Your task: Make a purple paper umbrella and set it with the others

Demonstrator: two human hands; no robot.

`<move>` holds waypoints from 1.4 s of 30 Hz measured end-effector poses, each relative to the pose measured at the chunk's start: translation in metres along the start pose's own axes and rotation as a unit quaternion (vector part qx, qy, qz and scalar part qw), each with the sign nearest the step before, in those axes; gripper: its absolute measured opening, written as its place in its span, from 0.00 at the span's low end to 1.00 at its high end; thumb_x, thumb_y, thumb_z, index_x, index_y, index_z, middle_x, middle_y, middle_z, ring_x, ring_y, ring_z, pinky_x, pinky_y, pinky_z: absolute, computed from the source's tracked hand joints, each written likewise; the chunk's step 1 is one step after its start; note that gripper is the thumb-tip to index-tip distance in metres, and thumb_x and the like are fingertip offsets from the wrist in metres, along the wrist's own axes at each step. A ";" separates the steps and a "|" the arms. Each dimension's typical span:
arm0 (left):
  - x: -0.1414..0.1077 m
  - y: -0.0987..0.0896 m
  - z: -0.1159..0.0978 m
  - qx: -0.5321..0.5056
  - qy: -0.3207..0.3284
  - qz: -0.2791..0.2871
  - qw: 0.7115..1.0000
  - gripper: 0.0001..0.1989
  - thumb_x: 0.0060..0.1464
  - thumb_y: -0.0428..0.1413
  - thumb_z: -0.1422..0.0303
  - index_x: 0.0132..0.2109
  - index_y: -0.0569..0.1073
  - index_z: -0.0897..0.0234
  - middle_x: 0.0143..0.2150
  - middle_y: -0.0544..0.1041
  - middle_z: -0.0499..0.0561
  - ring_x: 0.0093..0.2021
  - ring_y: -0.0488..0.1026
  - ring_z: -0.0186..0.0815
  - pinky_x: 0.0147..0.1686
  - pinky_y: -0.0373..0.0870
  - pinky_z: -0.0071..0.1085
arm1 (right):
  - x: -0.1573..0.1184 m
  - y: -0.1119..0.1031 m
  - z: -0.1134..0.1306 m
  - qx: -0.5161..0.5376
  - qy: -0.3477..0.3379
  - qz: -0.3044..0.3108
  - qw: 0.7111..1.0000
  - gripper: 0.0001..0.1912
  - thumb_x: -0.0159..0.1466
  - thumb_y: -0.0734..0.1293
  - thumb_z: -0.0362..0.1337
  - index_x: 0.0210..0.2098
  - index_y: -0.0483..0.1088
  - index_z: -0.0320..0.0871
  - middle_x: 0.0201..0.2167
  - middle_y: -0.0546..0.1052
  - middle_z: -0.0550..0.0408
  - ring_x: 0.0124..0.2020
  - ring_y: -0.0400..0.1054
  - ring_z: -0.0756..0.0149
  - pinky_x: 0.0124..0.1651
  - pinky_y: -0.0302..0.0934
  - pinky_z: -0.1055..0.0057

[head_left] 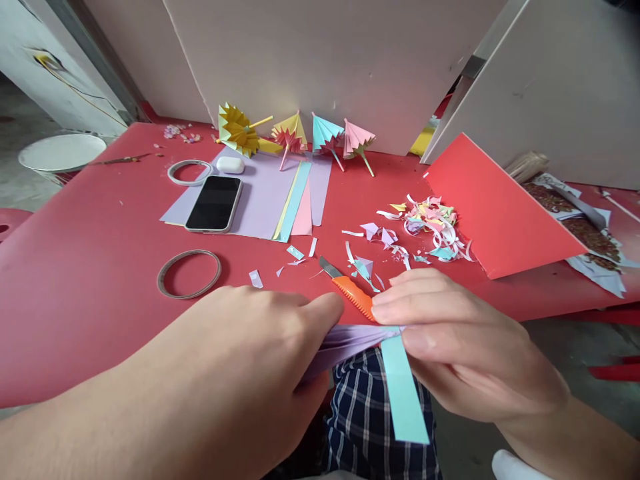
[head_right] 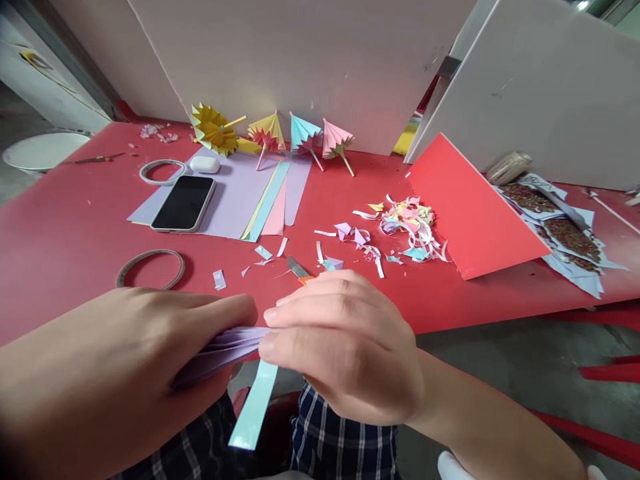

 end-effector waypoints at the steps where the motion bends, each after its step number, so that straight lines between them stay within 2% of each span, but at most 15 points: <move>1: 0.000 0.000 -0.001 0.029 0.003 -0.006 1.000 0.06 0.51 0.45 0.64 0.32 0.66 0.58 0.20 0.66 0.46 0.18 0.61 0.32 0.18 0.46 0.29 | 0.000 -0.001 0.001 -0.022 -0.014 0.003 1.000 0.09 0.59 0.61 0.25 0.37 0.67 0.43 0.37 0.76 0.51 0.41 0.71 0.66 0.45 0.68 0.62; 4: 0.000 -0.001 -0.003 0.090 0.013 -0.016 0.996 0.07 0.53 0.43 0.66 0.33 0.65 0.57 0.20 0.67 0.44 0.16 0.60 0.32 0.18 0.45 0.29 | -0.001 -0.003 0.002 -0.055 -0.037 0.001 0.998 0.08 0.57 0.63 0.25 0.34 0.68 0.41 0.37 0.75 0.50 0.42 0.71 0.65 0.46 0.69 0.61; 9: -0.001 -0.001 -0.005 0.117 0.045 -0.012 0.992 0.07 0.53 0.43 0.68 0.31 0.65 0.58 0.20 0.67 0.44 0.15 0.57 0.30 0.17 0.44 0.30 | -0.005 -0.005 0.002 -0.056 -0.037 0.002 0.998 0.10 0.56 0.64 0.23 0.35 0.69 0.40 0.39 0.75 0.51 0.44 0.70 0.63 0.48 0.68 0.61; 17: -0.003 0.004 -0.007 0.173 0.076 -0.053 0.981 0.05 0.53 0.44 0.69 0.29 0.62 0.57 0.19 0.66 0.44 0.14 0.56 0.32 0.17 0.39 0.31 | -0.004 -0.007 0.003 -0.027 -0.009 0.008 1.000 0.08 0.58 0.63 0.23 0.35 0.70 0.38 0.36 0.76 0.52 0.43 0.70 0.65 0.47 0.69 0.62; 22: -0.006 0.004 -0.009 0.210 0.063 -0.107 0.970 0.03 0.47 0.47 0.71 0.28 0.63 0.57 0.17 0.62 0.44 0.14 0.54 0.31 0.17 0.37 0.31 | -0.005 -0.004 0.002 -0.007 -0.024 -0.036 0.999 0.08 0.58 0.63 0.23 0.33 0.70 0.39 0.34 0.76 0.51 0.40 0.71 0.65 0.42 0.71 0.64; 28: -0.011 0.005 -0.011 0.219 0.085 -0.121 0.964 0.05 0.44 0.48 0.73 0.29 0.65 0.57 0.18 0.64 0.45 0.15 0.55 0.31 0.18 0.37 0.31 | -0.013 -0.001 0.001 0.006 -0.026 -0.067 0.997 0.11 0.56 0.64 0.21 0.36 0.70 0.39 0.35 0.76 0.52 0.40 0.71 0.64 0.42 0.72 0.63; 33: -0.011 0.005 -0.010 0.221 0.075 -0.118 0.965 0.07 0.44 0.48 0.73 0.31 0.66 0.57 0.20 0.66 0.44 0.15 0.56 0.31 0.18 0.37 0.31 | -0.013 0.000 -0.001 0.044 -0.028 -0.075 0.996 0.10 0.57 0.63 0.21 0.36 0.69 0.39 0.35 0.75 0.52 0.38 0.72 0.65 0.39 0.72 0.64; 36: -0.013 0.005 -0.009 0.236 0.076 -0.135 0.959 0.06 0.45 0.47 0.72 0.32 0.66 0.57 0.21 0.67 0.45 0.15 0.56 0.31 0.18 0.38 0.31 | -0.012 0.002 -0.001 0.047 -0.006 -0.074 0.996 0.11 0.57 0.63 0.22 0.37 0.67 0.42 0.33 0.75 0.55 0.36 0.72 0.69 0.37 0.72 0.66; 39: -0.016 0.007 -0.007 0.258 0.074 -0.159 0.950 0.09 0.47 0.47 0.70 0.37 0.67 0.56 0.25 0.70 0.46 0.16 0.57 0.31 0.17 0.41 0.30 | -0.011 0.000 0.003 0.017 -0.008 -0.096 0.995 0.10 0.58 0.63 0.23 0.38 0.66 0.40 0.34 0.75 0.52 0.37 0.72 0.67 0.38 0.72 0.64; 40: -0.017 0.008 -0.006 0.264 0.074 -0.166 0.947 0.11 0.47 0.47 0.69 0.39 0.67 0.56 0.26 0.71 0.46 0.16 0.58 0.31 0.17 0.42 0.30 | -0.010 -0.001 0.005 0.006 -0.012 -0.095 0.995 0.09 0.58 0.63 0.24 0.38 0.66 0.40 0.35 0.75 0.51 0.38 0.72 0.66 0.39 0.72 0.63; 42: -0.019 0.010 -0.004 0.274 0.067 -0.169 0.944 0.13 0.48 0.47 0.69 0.42 0.67 0.55 0.29 0.72 0.47 0.17 0.60 0.31 0.17 0.45 0.29 | -0.010 -0.002 0.007 -0.021 -0.009 -0.056 0.998 0.08 0.59 0.62 0.25 0.37 0.67 0.40 0.36 0.75 0.51 0.39 0.71 0.66 0.42 0.71 0.62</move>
Point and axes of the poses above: each hand's wrist, its own x-axis towards the middle knuckle, its own y-axis out of the palm, z = x × y, the point moved 3 cm from there along x, towards the middle knuckle
